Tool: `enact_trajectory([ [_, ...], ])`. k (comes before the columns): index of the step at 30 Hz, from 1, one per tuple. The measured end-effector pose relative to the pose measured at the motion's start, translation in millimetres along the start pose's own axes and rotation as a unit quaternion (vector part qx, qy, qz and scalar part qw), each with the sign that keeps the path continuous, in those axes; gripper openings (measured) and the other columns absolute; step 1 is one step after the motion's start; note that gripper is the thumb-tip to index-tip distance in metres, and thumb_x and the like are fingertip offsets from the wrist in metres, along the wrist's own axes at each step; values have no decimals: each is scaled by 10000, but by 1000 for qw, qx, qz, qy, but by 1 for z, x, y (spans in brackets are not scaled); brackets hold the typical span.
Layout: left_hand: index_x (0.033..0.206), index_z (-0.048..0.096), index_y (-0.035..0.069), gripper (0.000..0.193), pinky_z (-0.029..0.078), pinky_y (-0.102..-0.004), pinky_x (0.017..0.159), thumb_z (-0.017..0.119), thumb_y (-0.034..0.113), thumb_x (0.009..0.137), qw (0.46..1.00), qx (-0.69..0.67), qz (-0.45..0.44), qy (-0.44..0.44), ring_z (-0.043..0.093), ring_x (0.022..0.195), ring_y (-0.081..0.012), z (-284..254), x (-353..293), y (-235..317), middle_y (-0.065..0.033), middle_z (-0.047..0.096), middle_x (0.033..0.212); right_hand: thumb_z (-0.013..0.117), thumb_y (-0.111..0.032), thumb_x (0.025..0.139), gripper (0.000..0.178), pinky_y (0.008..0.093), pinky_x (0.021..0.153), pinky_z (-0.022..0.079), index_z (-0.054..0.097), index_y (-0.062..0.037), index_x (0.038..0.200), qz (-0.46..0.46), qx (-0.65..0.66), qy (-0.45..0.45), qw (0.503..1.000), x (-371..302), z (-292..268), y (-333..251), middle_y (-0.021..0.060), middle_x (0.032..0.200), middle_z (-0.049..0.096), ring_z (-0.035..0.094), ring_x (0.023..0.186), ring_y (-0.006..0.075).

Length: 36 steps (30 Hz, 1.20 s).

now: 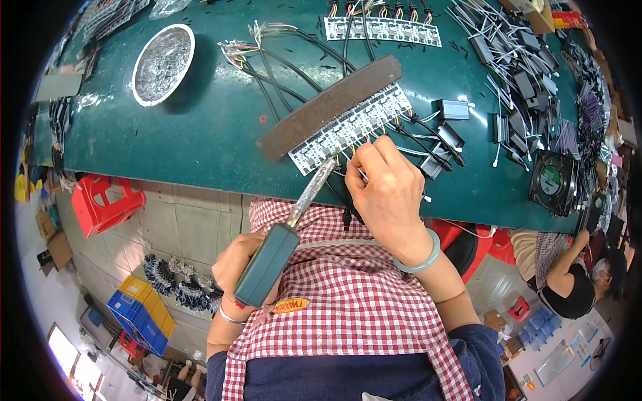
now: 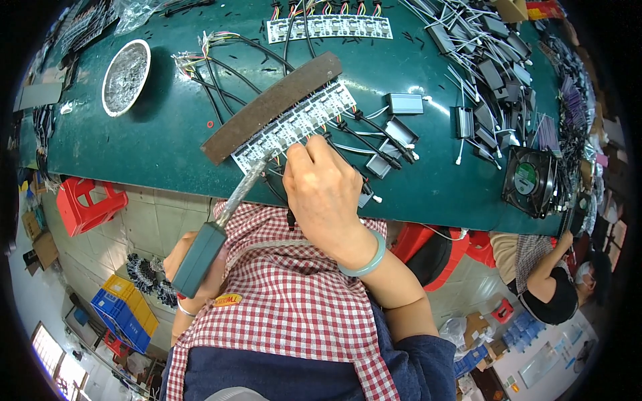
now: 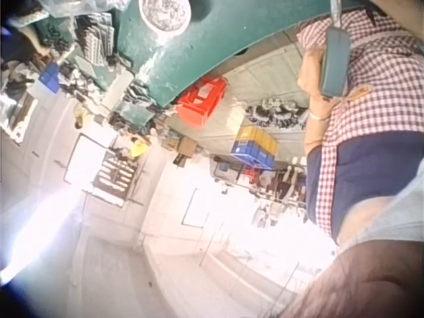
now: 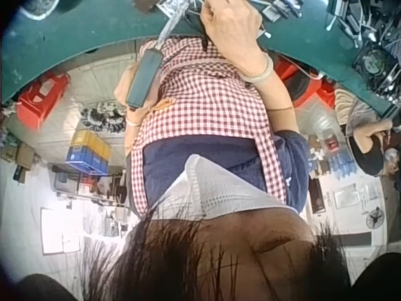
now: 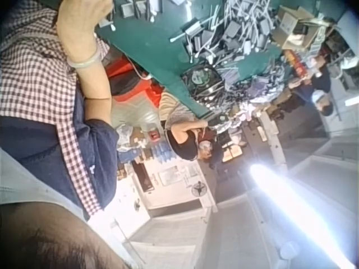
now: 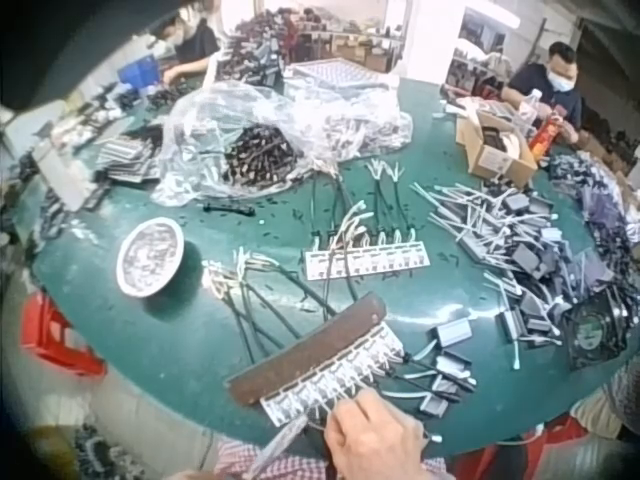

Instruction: The person solders wires onto circuit boards using a soldering gun, positioning wires against the boards by hand and applying the tip to secure the connections.

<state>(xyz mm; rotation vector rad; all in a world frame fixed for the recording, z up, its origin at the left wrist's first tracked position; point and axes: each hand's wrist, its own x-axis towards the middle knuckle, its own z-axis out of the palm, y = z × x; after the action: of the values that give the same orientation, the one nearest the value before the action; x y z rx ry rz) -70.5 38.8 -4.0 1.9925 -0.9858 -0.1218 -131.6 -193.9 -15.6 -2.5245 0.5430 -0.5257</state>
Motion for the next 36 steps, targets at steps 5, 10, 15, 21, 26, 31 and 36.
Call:
enact_trajectory([
  [5, 875, 680, -74, 183, 545, -332, 596, 728, -18, 707, 1000, -13, -18, 9, 688, 675, -291, -1, -2, 0, -174, 667, 815, 696, 28, 737, 158, 395, 542, 482, 557, -26, 790, 1, 0, -30, 1000, 0, -4, 0, 111, 766, 501, 617, 662, 284],
  [10, 908, 686, -73, 218, 555, -336, 618, 734, 5, 710, 999, -5, -32, 7, 701, 697, -302, 1, -3, 1, -186, 680, 839, 697, 19, 746, 155, 397, 549, 483, 556, -26, 791, 5, 3, -30, 1000, -1, -3, 1, 113, 773, 511, 618, 666, 289],
  [15, 923, 691, -72, 233, 560, -339, 630, 741, 17, 713, 999, -2, -41, 10, 710, 719, -306, 0, -5, 1, -196, 694, 870, 712, -13, 771, 142, 410, 590, 496, 580, -25, 822, 42, 43, -54, 997, -2, -6, 2, 114, 803, 526, 623, 712, 293],
  [21, 947, 692, -79, 255, 565, -337, 636, 750, 32, 725, 999, -6, -48, 15, 718, 739, -314, -1, -6, 0, -204, 702, 894, 744, -36, 782, 142, 388, 651, 512, 624, -12, 855, 29, 128, -93, 987, -5, -16, 1, 119, 929, 539, 618, 769, 286],
  [26, 947, 692, -81, 255, 567, -340, 637, 747, 26, 721, 999, 0, -45, 14, 716, 736, -321, 0, -8, -2, -205, 700, 892, 747, 6, 764, 162, 392, 690, 508, 600, 8, 833, 7, 114, -121, 986, -5, -17, 3, 130, 979, 532, 611, 815, 299],
  [31, 934, 691, -80, 252, 568, -346, 641, 750, 13, 707, 998, -3, -57, 12, 714, 740, -322, -1, -7, 0, -200, 697, 885, 716, 29, 785, 147, 411, 698, 505, 580, 20, 840, 27, 123, -106, 986, -3, -15, 1, 145, 976, 527, 612, 827, 328],
  [36, 918, 689, -79, 236, 571, -354, 650, 750, -9, 701, 999, 2, -42, 13, 713, 744, -322, 1, -8, -2, -194, 693, 883, 697, 44, 792, 134, 426, 664, 508, 577, 18, 847, 59, 98, -78, 990, -1, -10, 0, 152, 967, 524, 622, 793, 343],
])
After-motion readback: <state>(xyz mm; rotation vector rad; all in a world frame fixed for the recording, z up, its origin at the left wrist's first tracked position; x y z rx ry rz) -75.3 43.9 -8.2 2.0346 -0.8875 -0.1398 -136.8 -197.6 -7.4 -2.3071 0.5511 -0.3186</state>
